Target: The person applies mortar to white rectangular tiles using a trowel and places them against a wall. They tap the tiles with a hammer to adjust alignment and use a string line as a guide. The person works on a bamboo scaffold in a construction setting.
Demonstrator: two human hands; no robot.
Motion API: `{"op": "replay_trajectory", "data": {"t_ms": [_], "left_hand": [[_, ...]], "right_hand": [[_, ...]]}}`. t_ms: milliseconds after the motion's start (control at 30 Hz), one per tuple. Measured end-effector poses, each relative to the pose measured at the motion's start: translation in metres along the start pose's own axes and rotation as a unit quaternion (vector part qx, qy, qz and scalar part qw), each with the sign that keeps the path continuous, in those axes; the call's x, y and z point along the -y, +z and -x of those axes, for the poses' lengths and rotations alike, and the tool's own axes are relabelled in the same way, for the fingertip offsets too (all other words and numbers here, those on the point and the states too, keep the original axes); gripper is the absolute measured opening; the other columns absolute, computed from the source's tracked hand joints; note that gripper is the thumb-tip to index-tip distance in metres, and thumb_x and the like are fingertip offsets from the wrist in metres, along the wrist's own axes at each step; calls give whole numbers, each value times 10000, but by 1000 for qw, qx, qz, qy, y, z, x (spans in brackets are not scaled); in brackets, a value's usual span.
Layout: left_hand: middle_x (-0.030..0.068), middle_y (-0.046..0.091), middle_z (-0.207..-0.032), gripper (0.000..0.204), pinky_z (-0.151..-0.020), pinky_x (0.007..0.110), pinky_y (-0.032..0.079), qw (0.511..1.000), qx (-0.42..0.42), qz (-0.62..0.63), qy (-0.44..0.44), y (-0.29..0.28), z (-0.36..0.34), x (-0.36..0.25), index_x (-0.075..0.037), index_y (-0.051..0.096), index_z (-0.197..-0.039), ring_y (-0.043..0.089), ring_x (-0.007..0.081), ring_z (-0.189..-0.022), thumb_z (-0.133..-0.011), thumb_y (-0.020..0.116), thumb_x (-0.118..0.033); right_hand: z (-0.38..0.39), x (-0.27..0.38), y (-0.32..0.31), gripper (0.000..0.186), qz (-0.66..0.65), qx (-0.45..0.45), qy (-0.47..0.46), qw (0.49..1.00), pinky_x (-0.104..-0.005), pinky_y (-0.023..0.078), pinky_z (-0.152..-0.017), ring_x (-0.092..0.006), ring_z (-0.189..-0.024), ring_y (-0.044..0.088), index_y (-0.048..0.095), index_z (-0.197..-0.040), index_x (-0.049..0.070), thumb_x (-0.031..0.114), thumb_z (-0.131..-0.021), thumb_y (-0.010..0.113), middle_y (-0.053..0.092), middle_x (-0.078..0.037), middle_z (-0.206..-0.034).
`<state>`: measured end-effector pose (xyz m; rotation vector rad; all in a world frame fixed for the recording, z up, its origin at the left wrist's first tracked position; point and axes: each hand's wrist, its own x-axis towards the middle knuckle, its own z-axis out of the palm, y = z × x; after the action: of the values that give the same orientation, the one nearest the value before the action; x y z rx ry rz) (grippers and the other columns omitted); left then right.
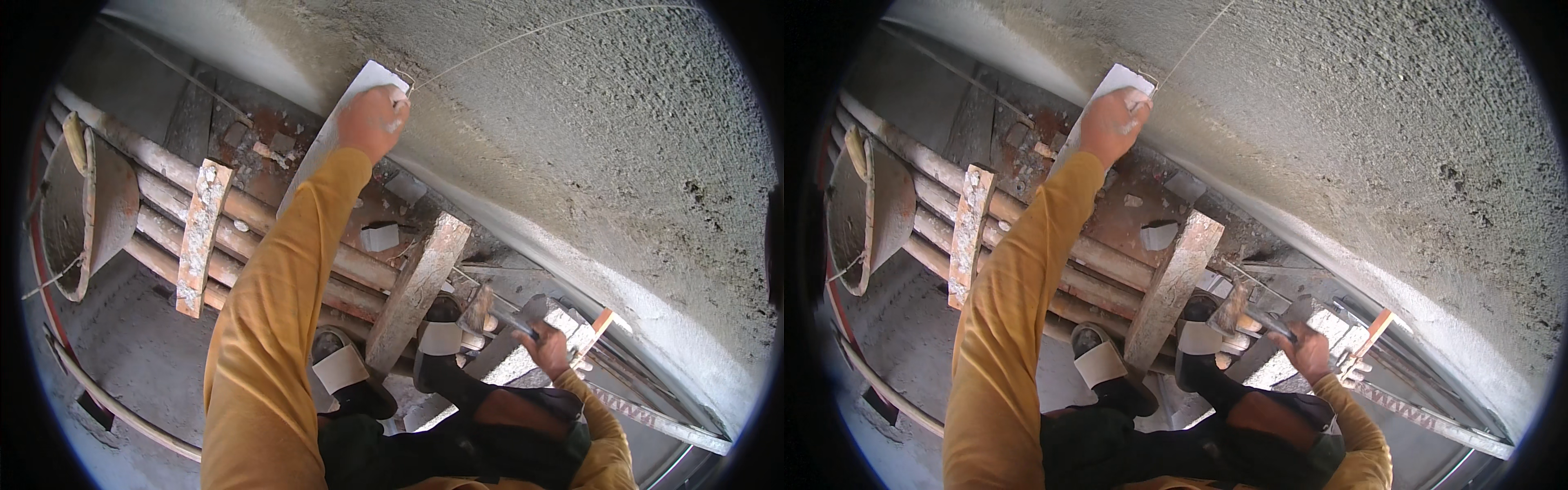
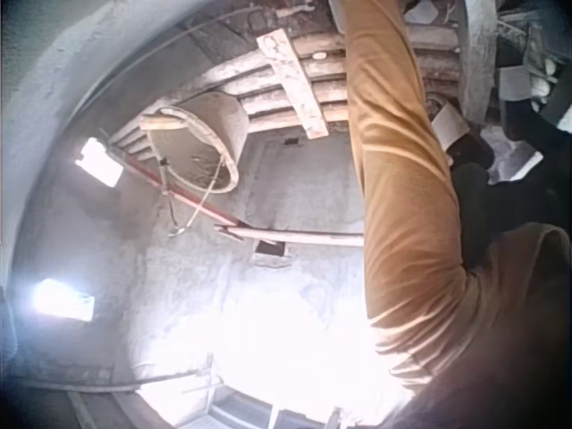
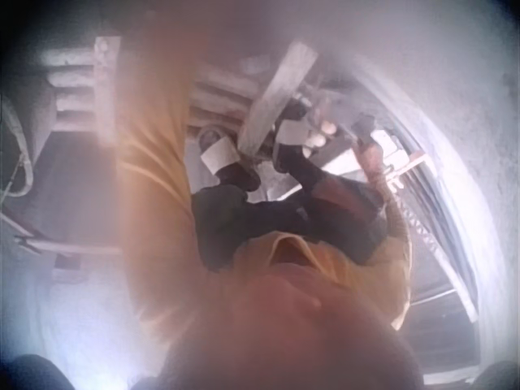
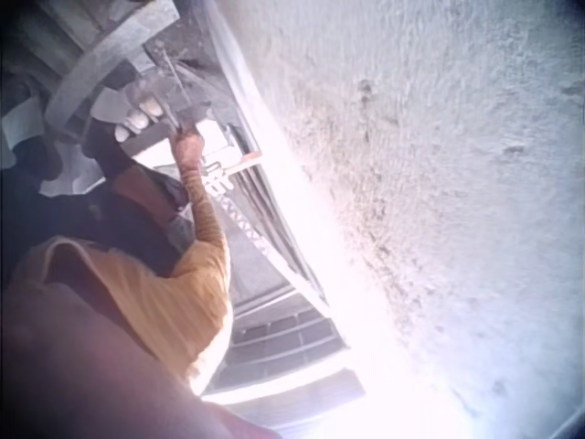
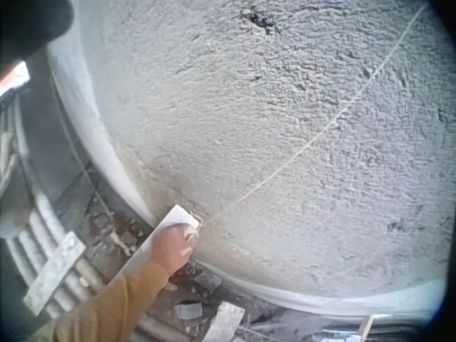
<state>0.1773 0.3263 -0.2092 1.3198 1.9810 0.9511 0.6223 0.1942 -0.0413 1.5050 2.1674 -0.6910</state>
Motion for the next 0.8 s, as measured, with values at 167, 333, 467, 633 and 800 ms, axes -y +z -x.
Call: {"op": "replay_trajectory", "data": {"t_ms": [167, 333, 467, 633, 800], "left_hand": [[149, 692, -910, 206, -745, 454, 511, 995, 13, -101, -13, 13, 18, -18, -112, 711, -954, 647, 369, -836, -877, 598, -266], [136, 686, -890, 190, -728, 472, 508, 991, 14, -135, -1, 15, 20, -14, -141, 697, -975, 642, 365, -849, -892, 581, -266], [134, 682, -875, 194, -718, 476, 509, 986, 23, -163, -6, 15, 21, -8, -137, 680, -973, 644, 363, -841, -910, 558, -273], [136, 687, -854, 217, -710, 481, 516, 984, 21, -176, -17, 6, 23, -4, -138, 676, -962, 654, 365, -811, -933, 526, -292], [152, 684, -818, 230, -696, 494, 517, 980, 25, -197, 3, 1, 25, -5, -130, 671, -951, 659, 370, -779, -941, 514, -298]], "right_hand": [[27, 12, 30, 396, -68, -3, 104, 992, -399, 521, -596, -345, -648, 670, 685, -908, 14, 394, -814, 743, 666, -178, -698], [13, 27, 35, 367, -87, -39, 54, 994, -389, 518, -594, -339, -648, 672, 687, -891, 10, 365, -817, 747, 661, -180, -691], [2, 35, 27, 349, -111, -42, 48, 992, -381, 515, -594, -327, -651, 676, 687, -885, 1, 338, -818, 750, 658, -183, -690], [-4, 34, 23, 353, -147, -29, 86, 985, -364, 503, -585, -302, -621, 660, 683, -888, -12, 329, -822, 747, 653, -184, -692], [-5, 33, 26, 355, -127, -44, 74, 988, -366, 498, -587, -297, -612, 649, 684, -885, -11, 334, -828, 740, 649, -183, -689]]}}
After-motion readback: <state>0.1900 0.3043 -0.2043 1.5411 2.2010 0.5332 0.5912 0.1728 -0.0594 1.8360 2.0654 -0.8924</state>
